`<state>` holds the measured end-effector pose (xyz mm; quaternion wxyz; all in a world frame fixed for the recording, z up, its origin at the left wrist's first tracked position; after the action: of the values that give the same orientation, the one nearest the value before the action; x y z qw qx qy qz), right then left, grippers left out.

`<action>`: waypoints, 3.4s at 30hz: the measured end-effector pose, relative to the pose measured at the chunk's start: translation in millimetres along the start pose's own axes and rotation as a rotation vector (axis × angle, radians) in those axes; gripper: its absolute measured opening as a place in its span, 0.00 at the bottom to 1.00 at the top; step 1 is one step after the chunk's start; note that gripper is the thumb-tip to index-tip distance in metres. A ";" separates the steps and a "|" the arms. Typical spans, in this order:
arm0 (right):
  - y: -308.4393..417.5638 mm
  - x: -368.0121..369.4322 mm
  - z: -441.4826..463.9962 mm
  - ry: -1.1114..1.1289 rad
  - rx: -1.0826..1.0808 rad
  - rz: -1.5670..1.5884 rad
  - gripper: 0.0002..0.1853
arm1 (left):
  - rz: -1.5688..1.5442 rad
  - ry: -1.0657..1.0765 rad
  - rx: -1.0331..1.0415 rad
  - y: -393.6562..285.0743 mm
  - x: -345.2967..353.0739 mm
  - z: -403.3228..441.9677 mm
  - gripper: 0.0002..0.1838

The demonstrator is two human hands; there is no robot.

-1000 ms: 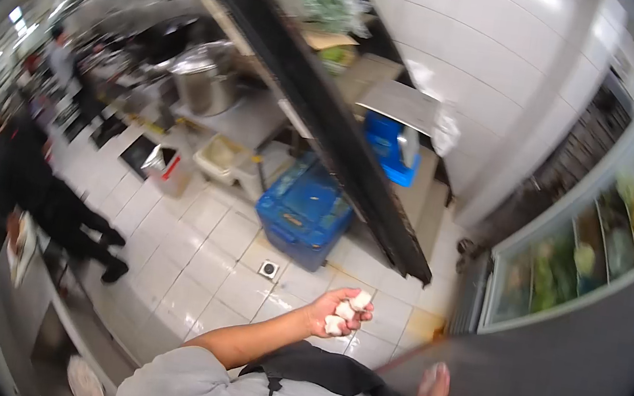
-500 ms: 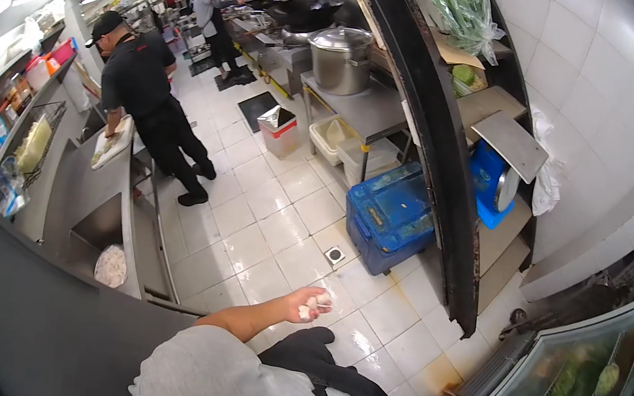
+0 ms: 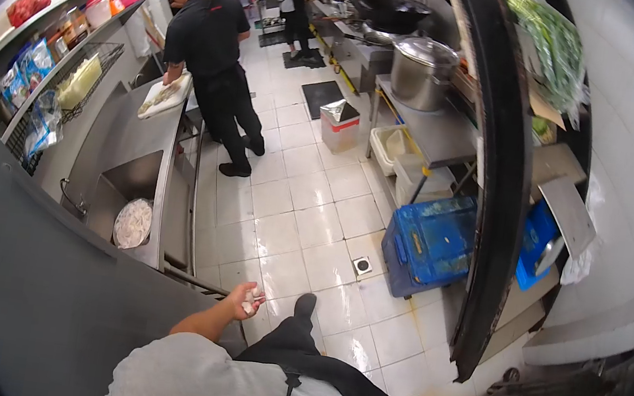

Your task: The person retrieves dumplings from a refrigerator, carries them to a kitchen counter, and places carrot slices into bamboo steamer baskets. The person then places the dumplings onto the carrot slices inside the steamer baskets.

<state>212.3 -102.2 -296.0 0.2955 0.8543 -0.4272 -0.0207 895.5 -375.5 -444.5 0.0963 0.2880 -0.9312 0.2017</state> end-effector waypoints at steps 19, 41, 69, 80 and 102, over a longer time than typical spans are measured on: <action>88.1 890.0 -138.7 2.321 -0.010 -0.058 0.19 | -0.108 0.040 0.168 -219.0 -73.4 77.0 0.22; 113.0 1331.3 -2.4 2.218 0.121 0.488 0.11 | -0.634 -0.376 0.149 -364.4 -72.1 90.9 0.21; -21.3 2062.3 122.4 2.658 0.688 0.525 0.16 | -0.295 -0.431 -0.126 -900.8 -129.9 283.5 0.16; -34.1 2312.6 143.1 2.580 1.019 -0.240 0.21 | -0.546 -0.457 0.035 -1114.6 -54.6 395.2 0.16; -268.9 2635.6 765.7 0.194 0.341 -0.985 0.13 | -0.870 -0.556 0.235 -1652.9 -359.1 537.6 0.16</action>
<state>1856.1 -2307.3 -496.0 0.1458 0.9877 0.0566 -0.0080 2105.1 -1672.9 -505.2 -0.1123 0.6993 -0.6871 0.1622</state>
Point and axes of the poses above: each hand's wrist, its own z-axis towards the middle knuckle, its own x-axis out of the palm, y = z × x, the point moved 2 cm from there along z, towards the middle knuckle, and after that the axes turned 14 degrees about z, right-handed, at the moved point
